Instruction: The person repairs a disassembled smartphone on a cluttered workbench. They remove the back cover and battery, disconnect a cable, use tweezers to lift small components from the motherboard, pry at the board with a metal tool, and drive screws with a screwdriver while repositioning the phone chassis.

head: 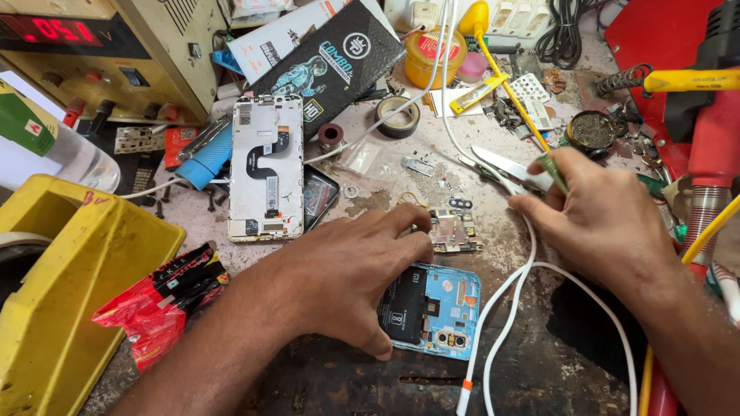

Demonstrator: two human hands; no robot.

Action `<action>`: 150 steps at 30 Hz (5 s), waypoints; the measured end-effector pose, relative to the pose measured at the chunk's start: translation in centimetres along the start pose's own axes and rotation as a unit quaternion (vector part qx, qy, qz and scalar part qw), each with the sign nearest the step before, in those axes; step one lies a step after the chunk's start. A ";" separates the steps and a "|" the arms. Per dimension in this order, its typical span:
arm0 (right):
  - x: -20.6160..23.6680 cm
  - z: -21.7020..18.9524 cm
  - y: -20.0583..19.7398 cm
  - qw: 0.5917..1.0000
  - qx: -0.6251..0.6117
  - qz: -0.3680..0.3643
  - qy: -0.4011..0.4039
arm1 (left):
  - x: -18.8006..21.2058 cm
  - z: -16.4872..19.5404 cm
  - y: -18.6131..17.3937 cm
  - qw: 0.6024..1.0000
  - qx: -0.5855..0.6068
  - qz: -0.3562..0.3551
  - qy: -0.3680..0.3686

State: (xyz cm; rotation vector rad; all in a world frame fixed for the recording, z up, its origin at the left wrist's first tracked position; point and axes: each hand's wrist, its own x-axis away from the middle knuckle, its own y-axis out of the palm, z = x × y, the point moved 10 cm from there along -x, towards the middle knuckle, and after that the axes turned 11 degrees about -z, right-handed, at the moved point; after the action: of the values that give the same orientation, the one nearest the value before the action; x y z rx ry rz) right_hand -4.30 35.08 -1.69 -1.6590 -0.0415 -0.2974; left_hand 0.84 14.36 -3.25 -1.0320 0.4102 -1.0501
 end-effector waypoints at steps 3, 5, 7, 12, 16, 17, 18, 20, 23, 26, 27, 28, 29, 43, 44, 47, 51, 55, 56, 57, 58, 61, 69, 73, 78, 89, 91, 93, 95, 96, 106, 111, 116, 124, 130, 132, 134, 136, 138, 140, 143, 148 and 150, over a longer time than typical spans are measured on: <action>1.2 0.7 -1.4 0.961 -0.233 0.092 -0.117 | 0.0 -0.3 0.0 0.999 0.008 -0.014 -0.034; 1.5 -0.1 0.2 0.843 -0.488 -0.019 -0.224 | -0.1 -0.5 0.0 0.998 0.004 -0.023 -0.054; 2.6 -2.1 0.9 0.723 -0.605 -0.111 -0.315 | -0.3 -0.4 0.1 0.998 -0.011 -0.033 -0.058; 6.6 -6.4 3.4 0.689 -0.568 -0.167 -0.418 | -0.3 -0.9 0.3 0.997 -0.019 -0.022 -0.065; 9.6 -7.6 3.8 0.705 -0.481 -0.136 -0.502 | -0.2 -0.9 0.2 0.998 -0.040 0.009 -0.046; 10.0 -7.7 3.7 0.702 -0.463 -0.126 -0.525 | -0.2 -0.7 0.0 0.998 -0.043 0.023 -0.033; 10.4 -7.7 3.7 0.699 -0.445 -0.116 -0.548 | -0.1 -0.4 -0.2 0.998 -0.046 0.036 -0.019; 10.4 -7.6 3.8 0.713 -0.404 -0.090 -0.566 | 0.0 -0.4 -0.3 0.998 -0.042 0.047 -0.016; 10.4 -7.3 3.9 0.718 -0.383 -0.064 -0.577 | -0.1 -1.0 -0.1 0.998 -0.032 0.032 -0.041; 10.4 -7.2 3.9 0.722 -0.375 -0.052 -0.580 | -0.1 -1.1 0.0 0.998 -0.030 0.027 -0.047; 10.4 -7.3 3.9 0.723 -0.371 -0.048 -0.581 | 0.0 -0.8 -0.2 0.998 -0.026 0.040 -0.034; 10.5 -7.4 3.8 0.723 -0.368 -0.048 -0.582 | 0.1 -0.6 -0.5 0.998 -0.021 0.053 -0.021; 10.6 -7.5 3.7 0.724 -0.366 -0.048 -0.582 | 0.0 -0.7 -0.4 0.998 -0.014 0.049 -0.025; 12.7 -7.4 -0.3 0.749 -0.315 0.125 -0.569 | -0.2 -1.2 -0.2 0.999 0.007 0.028 -0.045; 12.8 -7.3 -0.4 0.741 -0.322 0.138 -0.573 | -0.2 -1.2 -0.2 0.999 0.007 0.029 -0.046; 13.0 -7.4 -0.2 0.738 -0.321 0.151 -0.574 | -0.2 -1.2 -0.1 0.998 0.006 0.030 -0.047; 12.8 -7.8 0.0 0.755 -0.320 0.144 -0.554 | -0.2 -1.1 -0.2 0.999 0.006 0.036 -0.039; 12.8 -8.4 0.3 0.759 -0.286 0.125 -0.571 | -0.2 -1.4 -0.1 0.998 0.003 0.029 -0.050; 12.7 -8.3 0.3 0.757 -0.290 0.121 -0.573 | -0.2 -1.4 -0.1 0.998 0.004 0.030 -0.050; 12.6 -8.2 0.3 0.754 -0.294 0.117 -0.576 | -0.2 -1.3 -0.1 0.998 0.005 0.031 -0.050; 12.6 -8.1 0.3 0.754 -0.293 0.117 -0.576 | -0.2 -1.3 -0.1 0.998 0.005 0.032 -0.050; 12.6 -8.1 0.5 0.756 -0.285 0.110 -0.579 | -0.2 -1.1 -0.3 0.998 0.000 0.034 -0.045; 14.2 -8.4 0.0 0.714 -0.317 0.032 -0.623 | -0.3 -1.4 0.4 0.997 0.005 -0.010 -0.075; 14.8 -9.5 0.7 0.706 -0.248 -0.075 -0.659 | -0.5 -1.3 0.6 0.997 -0.017 -0.023 -0.075; 14.0 -10.3 -1.1 0.679 -0.375 -0.058 -0.629 | -0.5 -1.3 0.6 0.998 -0.013 -0.012 -0.066; 13.1 -8.2 1.9 0.635 -0.449 -0.184 -0.602 | -0.1 -1.2 0.4 0.999 -0.007 -0.005 -0.052; 12.9 -7.7 2.1 0.631 -0.456 -0.179 -0.602 | 0.0 -0.9 0.1 0.999 -0.007 0.000 -0.039; 12.8 -7.8 1.9 0.615 -0.485 -0.177 -0.596 | 0.1 -1.4 0.6 0.997 -0.002 -0.037 -0.064; 12.7 -8.5 1.8 0.665 -0.439 -0.161 -0.583 | 0.3 -1.8 0.8 0.995 0.007 -0.053 -0.078; 12.6 -8.8 1.8 0.689 -0.415 -0.152 -0.575 | 0.4 -1.8 0.7 0.995 0.014 -0.052 -0.079; 12.7 -7.7 1.9 0.654 -0.473 -0.142 -0.574 | 0.5 -1.0 -0.2 1.000 0.009 -0.009 -0.023; 12.7 -9.2 1.4 0.686 -0.396 -0.139 -0.594 | 0.5 -1.1 0.0 1.000 0.018 -0.002 -0.022; 12.7 -9.2 1.0 0.704 -0.386 -0.072 -0.592 | 0.5 -1.2 0.0 1.000 0.009 -0.001 -0.022; 12.6 -8.3 1.6 0.690 -0.417 -0.073 -0.588 | 0.4 -1.4 0.2 0.999 0.006 -0.011 -0.038; 12.6 -8.7 1.6 0.728 -0.396 0.014 -0.560 | 0.5 -1.3 0.1 0.999 0.004 -0.007 -0.041; 12.9 -8.4 1.7 0.732 -0.376 0.027 -0.568 | 0.5 -1.4 0.1 0.999 0.010 -0.009 -0.045; 12.4 -8.0 2.2 0.718 -0.409 0.025 -0.562 | 0.5 -1.4 0.1 0.999 0.017 -0.012 -0.050; 12.2 -7.8 2.5 0.711 -0.429 0.030 -0.556 | 0.5 -1.5 0.2 0.998 0.025 -0.018 -0.056; 12.1 -7.8 2.8 0.712 -0.433 0.041 -0.551 | 0.4 -1.6 0.2 0.998 0.023 -0.023 -0.062; 12.1 -8.4 3.2 0.719 -0.409 0.025 -0.561 | 0.4 -1.6 0.2 0.998 0.018 -0.021 -0.061; 12.0 -8.8 3.5 0.723 -0.396 0.014 -0.566 | 0.6 -1.4 0.0 0.998 0.014 -0.008 -0.053; 12.2 -9.3 3.2 0.734 -0.355 0.034 -0.578 | 0.5 -1.6 0.1 0.998 0.018 -0.014 -0.060; 12.6 -9.4 2.8 0.729 -0.342 0.042 -0.592 | 0.5 -1.5 0.2 0.998 0.016 -0.014 -0.059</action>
State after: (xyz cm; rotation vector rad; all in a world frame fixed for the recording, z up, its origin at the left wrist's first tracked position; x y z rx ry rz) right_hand 6.83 23.62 -0.91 -2.3185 -0.9113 0.9930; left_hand 0.05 13.19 -4.07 -1.0666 0.2832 -1.0121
